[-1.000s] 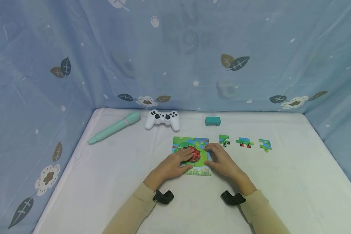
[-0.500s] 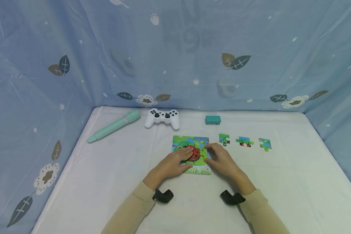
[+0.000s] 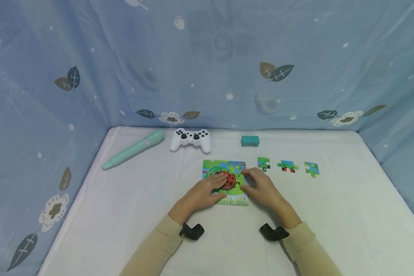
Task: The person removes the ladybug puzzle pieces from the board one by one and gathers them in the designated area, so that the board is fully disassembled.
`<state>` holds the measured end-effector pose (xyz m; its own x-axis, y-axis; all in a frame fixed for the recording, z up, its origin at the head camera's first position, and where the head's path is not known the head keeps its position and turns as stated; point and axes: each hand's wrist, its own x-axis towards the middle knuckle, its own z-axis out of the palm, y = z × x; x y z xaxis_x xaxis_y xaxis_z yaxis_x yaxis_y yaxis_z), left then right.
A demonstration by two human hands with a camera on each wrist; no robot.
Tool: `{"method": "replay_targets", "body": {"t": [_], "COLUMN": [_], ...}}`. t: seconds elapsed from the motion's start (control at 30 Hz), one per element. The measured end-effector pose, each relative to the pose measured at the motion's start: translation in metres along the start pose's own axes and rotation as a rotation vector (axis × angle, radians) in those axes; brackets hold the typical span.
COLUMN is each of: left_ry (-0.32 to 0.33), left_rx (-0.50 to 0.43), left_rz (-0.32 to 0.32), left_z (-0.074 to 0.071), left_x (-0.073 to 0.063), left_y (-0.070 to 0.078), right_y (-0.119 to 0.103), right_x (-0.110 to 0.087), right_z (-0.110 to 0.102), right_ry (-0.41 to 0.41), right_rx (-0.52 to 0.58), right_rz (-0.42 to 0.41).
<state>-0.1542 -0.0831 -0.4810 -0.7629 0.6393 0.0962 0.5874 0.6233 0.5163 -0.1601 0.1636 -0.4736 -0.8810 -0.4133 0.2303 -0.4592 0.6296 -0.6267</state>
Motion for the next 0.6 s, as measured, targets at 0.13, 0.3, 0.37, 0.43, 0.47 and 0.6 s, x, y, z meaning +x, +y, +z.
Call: {"method": "replay_targets", "body": {"t": [0.13,0.3,0.37,0.43,0.47,0.6], "left_ry": [-0.003,-0.009,-0.009,-0.007,-0.005,0.0], "left_rx": [0.0,-0.001,-0.001,0.0,0.0,0.012], "left_rz": [-0.001,0.0,0.002,0.002,0.002,0.004], "left_z": [0.001,0.002,0.003,0.004,0.004,0.003], "left_x": [-0.001,0.0,0.0,0.0,0.0,0.0], "left_y": [-0.001,-0.001,-0.001,-0.001,-0.002,-0.003], "right_y": [0.0,0.002,0.006,0.012,0.015,0.03], "right_x": [0.0,-0.003,-0.005,-0.008,-0.01,-0.022], "right_z": [-0.006,-0.022,-0.03,-0.039,-0.043,-0.063], "right_ry": [-0.002,-0.003,-0.001,0.009,0.016,0.061], "right_rx": [0.02,0.039,0.04,0.032,0.03,-0.002], "right_rz": [0.026,0.075,0.089,0.095,0.102,0.115]}}
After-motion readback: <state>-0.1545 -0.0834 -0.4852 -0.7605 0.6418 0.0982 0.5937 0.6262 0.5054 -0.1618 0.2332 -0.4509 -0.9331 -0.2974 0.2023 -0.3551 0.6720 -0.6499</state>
